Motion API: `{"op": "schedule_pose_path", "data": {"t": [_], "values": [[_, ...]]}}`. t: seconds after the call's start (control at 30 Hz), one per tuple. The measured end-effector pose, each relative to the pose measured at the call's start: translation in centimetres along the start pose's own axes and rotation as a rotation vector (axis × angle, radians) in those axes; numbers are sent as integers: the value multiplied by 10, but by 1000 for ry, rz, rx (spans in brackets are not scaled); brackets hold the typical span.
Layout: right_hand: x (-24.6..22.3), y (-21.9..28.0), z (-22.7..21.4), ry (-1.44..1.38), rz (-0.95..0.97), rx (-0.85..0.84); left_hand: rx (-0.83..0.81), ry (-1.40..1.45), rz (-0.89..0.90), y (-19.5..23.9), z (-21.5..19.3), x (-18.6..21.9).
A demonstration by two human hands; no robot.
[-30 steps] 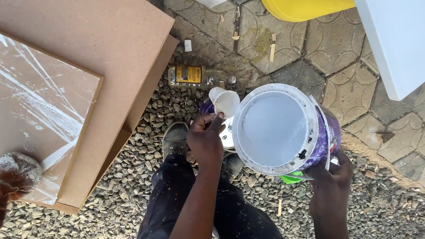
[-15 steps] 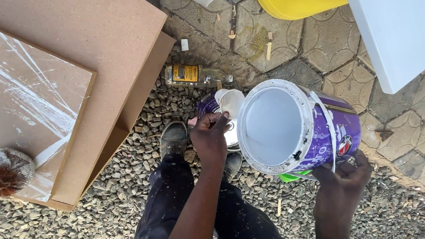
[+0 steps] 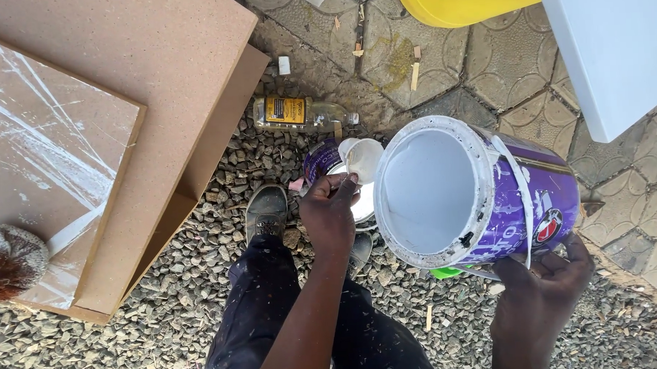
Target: The person pours a white liquid from a large bucket into a small plastic cup. They then use a wooden stick to stir the contents of the cup thoroughly. The person adds more liquid from the bucket to the cup and continues to mix the substance.
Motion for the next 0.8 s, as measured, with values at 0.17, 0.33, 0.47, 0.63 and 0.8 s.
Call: {"op": "schedule_pose_path", "data": {"t": [0.17,0.33,0.47,0.63,0.8], "values": [[2,-1,-1,-5,-32,14,-16,-29,15,1,0,2],[10,-4,-4,-49,-40,11,-15,-11,-13,0,0,1],[4,1,-2,-56,-37,23,-14,-5,1,0,-2,2],[2,3,0,-61,-62,18,-28,13,10,-1,-3,-1],[2,3,-2,-46,-57,3,-28,19,17,-2,-4,-2]]}}
Point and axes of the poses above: each hand's wrist, its own y-axis away from the middle knuckle, its own z-axis out of the palm, x = y × z, the point moved 3 cm from there along -y, towards the middle knuckle
